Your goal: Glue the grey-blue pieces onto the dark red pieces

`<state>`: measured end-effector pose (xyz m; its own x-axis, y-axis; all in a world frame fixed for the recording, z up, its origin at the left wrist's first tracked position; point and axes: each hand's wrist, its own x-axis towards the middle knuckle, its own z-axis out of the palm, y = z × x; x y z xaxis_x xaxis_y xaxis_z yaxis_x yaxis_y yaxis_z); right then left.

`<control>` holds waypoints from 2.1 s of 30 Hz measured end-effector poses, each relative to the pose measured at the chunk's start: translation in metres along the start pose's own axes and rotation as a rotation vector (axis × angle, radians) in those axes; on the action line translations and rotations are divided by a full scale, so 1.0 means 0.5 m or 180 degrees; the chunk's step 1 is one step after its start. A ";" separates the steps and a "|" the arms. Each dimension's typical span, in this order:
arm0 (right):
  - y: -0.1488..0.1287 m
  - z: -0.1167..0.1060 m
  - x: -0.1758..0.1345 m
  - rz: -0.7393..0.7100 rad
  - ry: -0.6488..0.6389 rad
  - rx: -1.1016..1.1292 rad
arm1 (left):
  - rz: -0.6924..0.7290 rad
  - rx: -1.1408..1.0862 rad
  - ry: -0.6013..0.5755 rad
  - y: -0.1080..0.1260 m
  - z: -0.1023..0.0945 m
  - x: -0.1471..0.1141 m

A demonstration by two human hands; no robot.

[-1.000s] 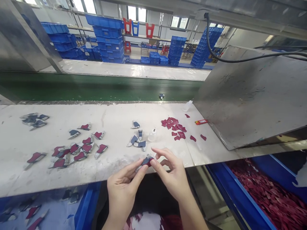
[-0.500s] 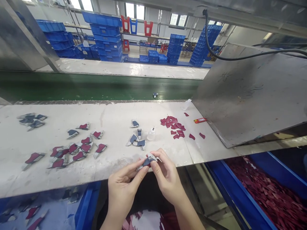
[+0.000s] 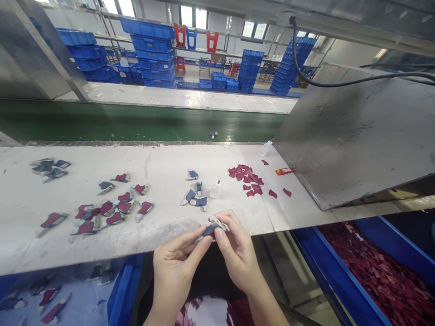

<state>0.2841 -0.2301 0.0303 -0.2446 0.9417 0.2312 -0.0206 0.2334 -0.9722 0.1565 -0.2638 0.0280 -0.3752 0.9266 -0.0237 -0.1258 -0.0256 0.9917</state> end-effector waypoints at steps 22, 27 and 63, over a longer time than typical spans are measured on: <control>0.044 0.009 0.018 0.0910 -0.0071 0.0769 | 0.1821 0.1898 -0.0103 -0.047 -0.052 0.023; 0.055 -0.007 0.017 0.0187 0.0007 -0.0190 | 0.1501 0.2012 0.0044 -0.039 -0.054 0.026; 0.130 0.001 0.070 -0.2132 0.0191 -0.1872 | -0.0059 0.2839 0.0177 0.077 -0.316 0.267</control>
<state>0.2739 -0.1821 -0.0249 -0.3084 0.5704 0.7613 0.3637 0.8102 -0.4597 -0.0435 -0.2003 0.0431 -0.4272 0.9039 -0.0236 0.6201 0.3119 0.7199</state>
